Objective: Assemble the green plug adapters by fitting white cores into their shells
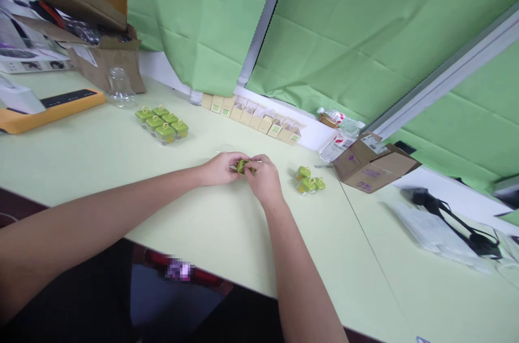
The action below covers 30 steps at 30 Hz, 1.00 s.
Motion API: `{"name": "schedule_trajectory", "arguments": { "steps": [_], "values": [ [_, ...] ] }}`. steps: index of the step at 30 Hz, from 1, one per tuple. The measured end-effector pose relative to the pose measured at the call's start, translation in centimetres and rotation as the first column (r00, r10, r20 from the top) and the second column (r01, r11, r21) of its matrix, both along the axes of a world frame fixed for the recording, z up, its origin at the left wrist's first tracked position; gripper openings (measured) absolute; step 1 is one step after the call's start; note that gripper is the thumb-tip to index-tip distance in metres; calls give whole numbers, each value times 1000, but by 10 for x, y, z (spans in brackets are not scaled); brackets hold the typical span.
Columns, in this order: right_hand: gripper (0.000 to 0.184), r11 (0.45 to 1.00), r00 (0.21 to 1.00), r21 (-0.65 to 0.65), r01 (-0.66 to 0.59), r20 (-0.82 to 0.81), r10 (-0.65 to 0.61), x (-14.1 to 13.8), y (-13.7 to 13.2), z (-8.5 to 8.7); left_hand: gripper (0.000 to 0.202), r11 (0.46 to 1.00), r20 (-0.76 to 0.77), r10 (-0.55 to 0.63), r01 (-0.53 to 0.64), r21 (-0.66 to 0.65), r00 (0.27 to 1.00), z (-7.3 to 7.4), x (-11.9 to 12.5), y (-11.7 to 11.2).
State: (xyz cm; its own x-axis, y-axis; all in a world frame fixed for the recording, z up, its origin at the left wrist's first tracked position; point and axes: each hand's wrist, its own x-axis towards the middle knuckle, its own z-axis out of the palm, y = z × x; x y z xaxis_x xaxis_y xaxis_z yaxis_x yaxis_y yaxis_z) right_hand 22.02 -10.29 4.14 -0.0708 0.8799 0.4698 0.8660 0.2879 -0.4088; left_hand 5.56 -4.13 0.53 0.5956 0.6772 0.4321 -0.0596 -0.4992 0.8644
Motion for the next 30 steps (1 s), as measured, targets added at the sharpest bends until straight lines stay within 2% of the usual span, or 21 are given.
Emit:
{"name": "schedule_trajectory", "arguments": {
  "steps": [5, 9, 13, 16, 20, 30],
  "values": [
    [15, 999, 999, 30, -22, 47, 20, 2, 0, -1, 42, 1000, -34, -9, 9, 18, 999, 6, -2, -4],
    [13, 999, 999, 17, -47, 21, 47, 1, -1, -1, 37, 1000, -51, 6, -5, 20, 999, 10, -3, -8],
    [13, 998, 998, -13, -63, -11, 62, -3, -3, 0, 28, 996, -87, 57, -51, 73, 995, 14, -5, -10],
    [12, 997, 997, -23, -72, -42, 71, -3, -3, 1, 24, 994, -98, 54, -44, 101, 994, 16, -6, -10],
    [11, 995, 993, -36, -92, -83, 89, -2, -3, 2, 23, 994, -102, 32, -21, 103, 994, 18, -8, -9],
    [9, 991, 969, -47, -127, -220, 114, -2, -3, 4, 30, 996, -89, 63, -57, 68, 994, 17, -10, -6]
  ]
}}
